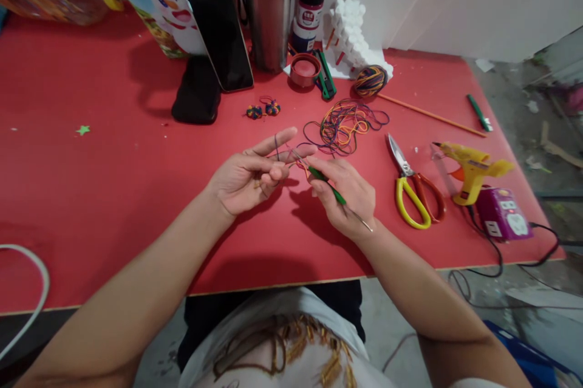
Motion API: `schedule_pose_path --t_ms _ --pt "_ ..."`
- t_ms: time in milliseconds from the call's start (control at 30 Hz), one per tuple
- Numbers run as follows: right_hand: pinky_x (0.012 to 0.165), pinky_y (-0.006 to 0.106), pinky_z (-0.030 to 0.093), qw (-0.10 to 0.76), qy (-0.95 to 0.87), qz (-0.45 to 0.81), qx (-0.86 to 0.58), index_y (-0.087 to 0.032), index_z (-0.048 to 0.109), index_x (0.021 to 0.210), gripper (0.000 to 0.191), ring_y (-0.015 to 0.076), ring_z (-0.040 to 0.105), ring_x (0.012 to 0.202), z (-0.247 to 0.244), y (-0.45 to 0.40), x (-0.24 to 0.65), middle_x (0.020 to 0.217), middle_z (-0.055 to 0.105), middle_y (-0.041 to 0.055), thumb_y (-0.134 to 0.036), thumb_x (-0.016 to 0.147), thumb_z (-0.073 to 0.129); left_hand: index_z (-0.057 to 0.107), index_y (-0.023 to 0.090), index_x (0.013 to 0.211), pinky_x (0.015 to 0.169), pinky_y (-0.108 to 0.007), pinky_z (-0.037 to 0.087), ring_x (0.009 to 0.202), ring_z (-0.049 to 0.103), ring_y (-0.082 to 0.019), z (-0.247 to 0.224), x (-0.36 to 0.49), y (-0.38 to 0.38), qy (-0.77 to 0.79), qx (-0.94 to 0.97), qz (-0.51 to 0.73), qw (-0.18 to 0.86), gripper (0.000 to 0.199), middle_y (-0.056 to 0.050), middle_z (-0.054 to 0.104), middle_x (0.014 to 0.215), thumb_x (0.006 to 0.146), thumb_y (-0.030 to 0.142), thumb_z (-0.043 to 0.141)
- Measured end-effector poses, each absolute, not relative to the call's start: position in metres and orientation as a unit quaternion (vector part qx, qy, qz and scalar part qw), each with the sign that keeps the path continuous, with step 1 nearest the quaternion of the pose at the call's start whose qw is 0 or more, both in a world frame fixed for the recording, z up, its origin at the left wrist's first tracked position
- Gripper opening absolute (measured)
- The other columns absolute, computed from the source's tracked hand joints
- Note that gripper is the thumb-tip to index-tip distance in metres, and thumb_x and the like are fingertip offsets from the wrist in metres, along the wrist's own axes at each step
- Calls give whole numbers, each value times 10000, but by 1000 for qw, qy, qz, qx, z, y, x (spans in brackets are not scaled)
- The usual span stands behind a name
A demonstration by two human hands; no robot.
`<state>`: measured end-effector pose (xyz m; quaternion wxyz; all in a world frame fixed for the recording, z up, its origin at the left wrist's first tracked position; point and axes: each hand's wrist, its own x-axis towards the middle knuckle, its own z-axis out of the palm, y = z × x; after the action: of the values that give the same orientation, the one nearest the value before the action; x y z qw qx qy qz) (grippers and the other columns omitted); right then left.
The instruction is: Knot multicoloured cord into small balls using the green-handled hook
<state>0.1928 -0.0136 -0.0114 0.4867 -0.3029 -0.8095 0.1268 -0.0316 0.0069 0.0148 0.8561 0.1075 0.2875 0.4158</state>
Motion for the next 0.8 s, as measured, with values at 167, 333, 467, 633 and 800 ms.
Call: schedule_pose_path --t_ms 167,333,467,633,800 --pt "941 334 663 491 -812 144 -281 -213 663 1454 368 190 787 1019 -12 -12 195 1141 831 95 -233 1089 620 827 219 1245 473 -43 512 559 611 -12 16 -32 6 286 115 416 855 652 -140 778 1377 839 -131 454" --pt "983 353 663 492 -811 152 -278 -208 683 1407 332 199 801 1096 -13 -9 195 1231 836 111 -185 1083 609 872 167 1117 462 -71 528 564 677 -61 15 -28 5 285 162 417 848 525 -157 840 1088 821 -136 562" --pt "933 333 665 477 -813 95 -320 -184 688 1361 302 203 805 1051 -15 -13 189 1152 842 116 -148 1069 617 866 131 1122 544 -110 600 613 742 -89 16 -22 2 304 190 439 824 483 -180 837 1137 839 -142 586" --pt "863 326 671 480 -808 46 -338 -157 650 1416 340 212 785 994 -18 -20 181 1114 814 141 -171 1080 602 824 181 1255 531 -68 568 641 735 -56 18 -18 0 297 132 441 837 592 -152 806 1305 868 -143 514" --pt "966 344 677 486 -810 68 -322 -212 554 1587 486 222 773 1099 -20 -22 181 1233 787 142 -228 1101 581 759 266 1410 528 -42 538 584 639 -8 20 -20 -2 254 68 433 862 745 -128 745 1450 872 -129 429"
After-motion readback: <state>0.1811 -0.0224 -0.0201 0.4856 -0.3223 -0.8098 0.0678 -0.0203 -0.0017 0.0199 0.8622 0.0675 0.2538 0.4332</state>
